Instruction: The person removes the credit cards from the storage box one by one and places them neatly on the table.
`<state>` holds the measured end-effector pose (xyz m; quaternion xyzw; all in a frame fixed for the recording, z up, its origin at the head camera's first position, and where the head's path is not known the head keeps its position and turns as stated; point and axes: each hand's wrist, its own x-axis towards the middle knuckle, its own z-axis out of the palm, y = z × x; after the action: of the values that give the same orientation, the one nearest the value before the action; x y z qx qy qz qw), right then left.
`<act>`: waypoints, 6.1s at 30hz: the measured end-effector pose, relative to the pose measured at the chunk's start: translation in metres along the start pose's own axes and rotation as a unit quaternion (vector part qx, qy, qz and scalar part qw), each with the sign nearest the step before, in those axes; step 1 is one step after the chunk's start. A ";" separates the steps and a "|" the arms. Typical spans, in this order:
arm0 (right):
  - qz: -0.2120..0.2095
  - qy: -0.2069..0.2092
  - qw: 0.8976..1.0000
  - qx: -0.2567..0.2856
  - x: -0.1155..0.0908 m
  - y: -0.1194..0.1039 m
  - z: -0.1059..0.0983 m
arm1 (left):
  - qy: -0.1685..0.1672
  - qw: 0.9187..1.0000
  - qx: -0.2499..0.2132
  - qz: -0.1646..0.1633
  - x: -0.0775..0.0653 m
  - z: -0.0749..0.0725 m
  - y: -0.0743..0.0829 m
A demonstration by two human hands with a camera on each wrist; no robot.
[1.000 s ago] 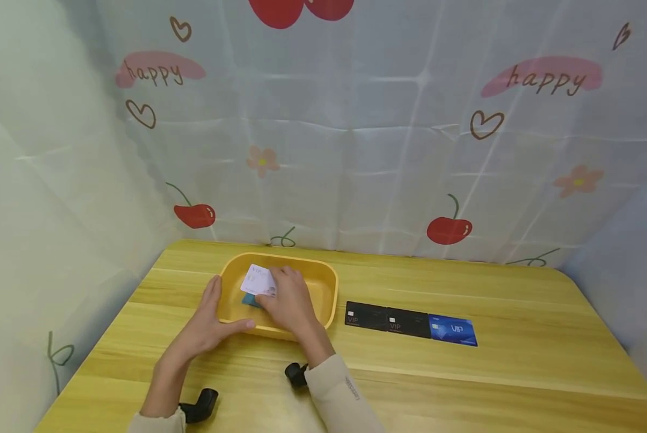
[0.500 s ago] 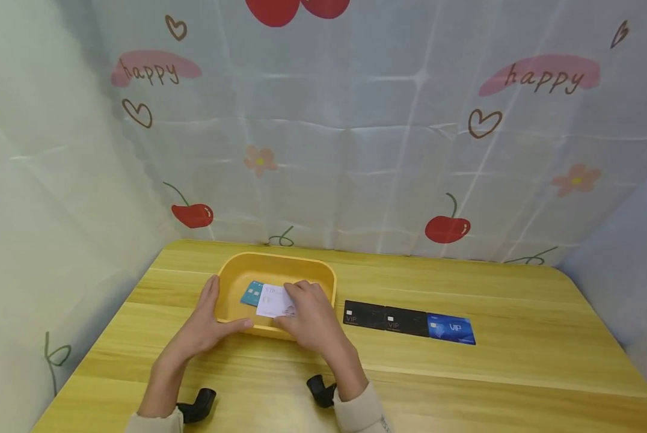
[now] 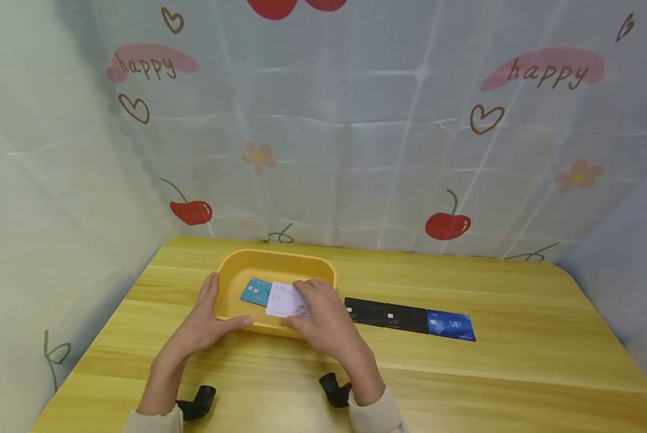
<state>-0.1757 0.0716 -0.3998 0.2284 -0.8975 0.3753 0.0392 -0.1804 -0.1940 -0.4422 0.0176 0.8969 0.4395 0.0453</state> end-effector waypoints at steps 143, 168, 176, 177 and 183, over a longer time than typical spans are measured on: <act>0.130 -0.107 0.971 -0.168 -0.052 0.083 -0.035 | -0.008 1.000 0.005 0.000 -0.003 -0.002 0.004; 0.079 0.073 0.991 -0.074 -0.046 0.067 -0.032 | -0.007 1.000 0.008 -0.002 -0.005 -0.005 0.000; 0.040 0.139 0.989 -0.015 -0.041 0.051 -0.015 | -0.006 1.000 0.008 -0.007 -0.005 -0.007 -0.002; 0.030 0.147 0.989 -0.012 -0.039 0.049 -0.012 | -0.005 1.000 0.008 -0.007 -0.006 -0.007 -0.002; -0.026 0.177 0.984 0.009 -0.033 0.043 0.001 | -0.003 1.000 0.002 -0.007 -0.006 -0.005 -0.002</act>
<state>-0.1652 0.1093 -0.4367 0.1821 -0.8667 0.4167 0.2051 -0.1748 -0.1993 -0.4403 0.0126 0.8977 0.4374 0.0513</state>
